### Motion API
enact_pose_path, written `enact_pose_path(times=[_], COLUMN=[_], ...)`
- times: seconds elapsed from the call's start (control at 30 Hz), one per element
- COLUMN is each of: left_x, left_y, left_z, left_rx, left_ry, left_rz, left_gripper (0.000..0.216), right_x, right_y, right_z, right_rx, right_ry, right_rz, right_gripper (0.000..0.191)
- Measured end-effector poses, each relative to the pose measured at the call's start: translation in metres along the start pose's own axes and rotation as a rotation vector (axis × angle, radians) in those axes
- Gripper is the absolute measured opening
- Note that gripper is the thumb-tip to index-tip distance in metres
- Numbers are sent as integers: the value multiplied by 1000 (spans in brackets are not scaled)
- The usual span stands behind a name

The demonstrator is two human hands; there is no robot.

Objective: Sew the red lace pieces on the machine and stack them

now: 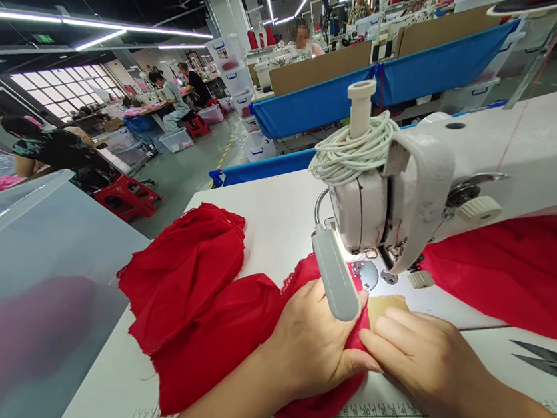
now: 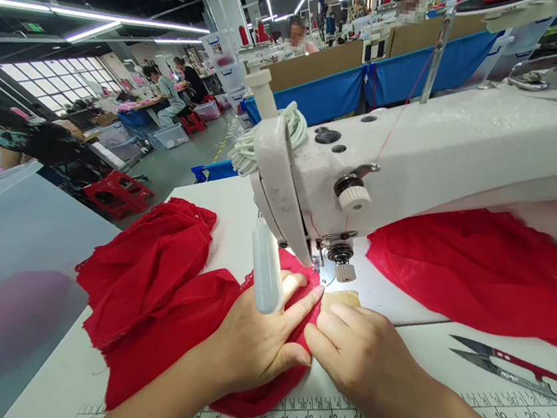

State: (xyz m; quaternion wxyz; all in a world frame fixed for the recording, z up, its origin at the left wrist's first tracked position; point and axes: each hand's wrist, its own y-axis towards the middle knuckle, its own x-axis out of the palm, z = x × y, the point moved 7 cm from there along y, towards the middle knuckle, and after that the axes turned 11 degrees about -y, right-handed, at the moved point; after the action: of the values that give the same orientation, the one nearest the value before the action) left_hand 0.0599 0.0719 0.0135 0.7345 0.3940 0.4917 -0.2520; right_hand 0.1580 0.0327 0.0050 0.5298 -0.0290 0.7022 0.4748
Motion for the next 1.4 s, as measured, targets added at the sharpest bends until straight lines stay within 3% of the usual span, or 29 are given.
enact_pose_path(times=[0.63, 0.9, 1.2, 1.4], left_x=[0, 0, -7, -11], left_y=[-1, 1, -3, 2], left_z=[-3, -2, -2, -9], left_rx=[-15, -10, 20, -79], left_ry=[-19, 36, -57, -221], left_rz=[14, 2, -27, -148], left_gripper=[93, 93, 87, 49], right_x=[-2, -2, -4, -7], right_y=[3, 3, 5, -1], right_z=[1, 5, 7, 18], right_rx=[-1, 39, 60, 185], right_ry=[-21, 20, -19, -59], right_rz=[-5, -10, 10, 20], right_gripper=[33, 23, 21, 9])
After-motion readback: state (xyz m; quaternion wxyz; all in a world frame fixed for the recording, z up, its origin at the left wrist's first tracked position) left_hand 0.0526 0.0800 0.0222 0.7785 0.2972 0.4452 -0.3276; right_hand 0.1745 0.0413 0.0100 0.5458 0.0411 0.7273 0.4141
